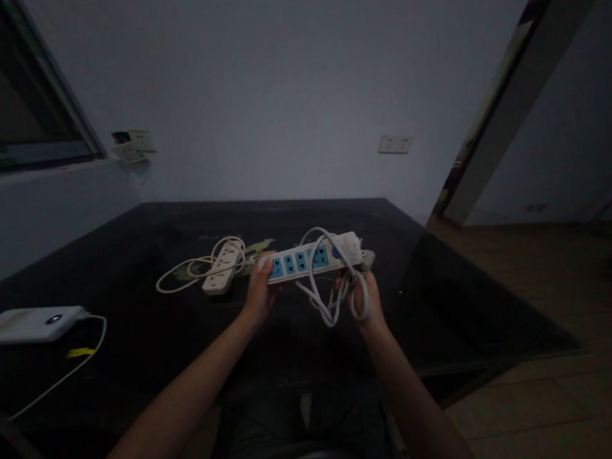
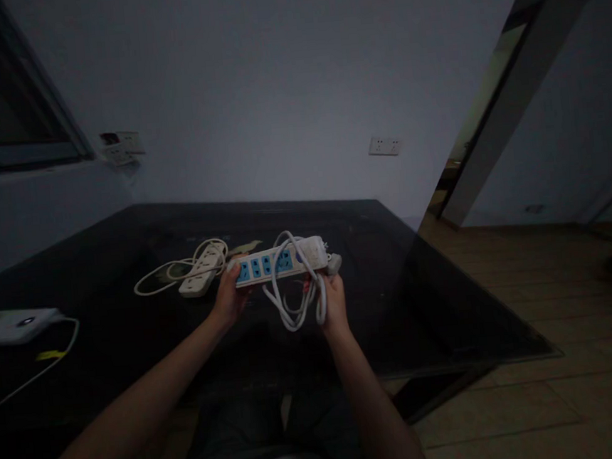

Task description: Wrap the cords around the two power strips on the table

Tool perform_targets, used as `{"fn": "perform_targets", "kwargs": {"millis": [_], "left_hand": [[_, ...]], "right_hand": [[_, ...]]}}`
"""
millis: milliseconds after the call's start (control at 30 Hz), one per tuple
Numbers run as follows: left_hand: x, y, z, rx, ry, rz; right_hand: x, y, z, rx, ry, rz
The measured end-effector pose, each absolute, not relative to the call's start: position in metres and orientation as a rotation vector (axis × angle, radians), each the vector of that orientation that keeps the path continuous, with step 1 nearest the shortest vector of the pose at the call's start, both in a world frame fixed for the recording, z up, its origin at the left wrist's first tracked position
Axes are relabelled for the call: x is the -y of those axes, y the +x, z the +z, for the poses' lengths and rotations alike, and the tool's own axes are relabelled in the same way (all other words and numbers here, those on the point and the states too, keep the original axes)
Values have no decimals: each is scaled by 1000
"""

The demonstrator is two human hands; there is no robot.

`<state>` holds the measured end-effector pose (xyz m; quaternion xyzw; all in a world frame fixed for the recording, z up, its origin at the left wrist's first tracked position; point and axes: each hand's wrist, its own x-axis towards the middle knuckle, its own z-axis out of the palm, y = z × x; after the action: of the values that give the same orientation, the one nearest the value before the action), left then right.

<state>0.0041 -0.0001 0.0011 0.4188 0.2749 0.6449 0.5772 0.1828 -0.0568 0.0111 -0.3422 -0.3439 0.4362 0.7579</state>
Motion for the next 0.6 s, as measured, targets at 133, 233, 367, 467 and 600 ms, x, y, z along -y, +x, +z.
{"fn": "perform_targets", "kwargs": {"millis": [133,233,367,467,600], "left_hand": [[2,9,-2,-622,949,1474],[0,11,-4,-590,896,1475],[-4,14,-7,-605,820,1528],[-6,13,-10,-629,843,1572],[-10,12,-11,-658,838,1600]], "right_hand": [[46,154,7,666,-662,992],[37,136,4,636,-659,1048],[27,123,-1,565,-688,1028],[30,118,-5,525,-711,1021],[43,117,-5,543,-777,1102]]}}
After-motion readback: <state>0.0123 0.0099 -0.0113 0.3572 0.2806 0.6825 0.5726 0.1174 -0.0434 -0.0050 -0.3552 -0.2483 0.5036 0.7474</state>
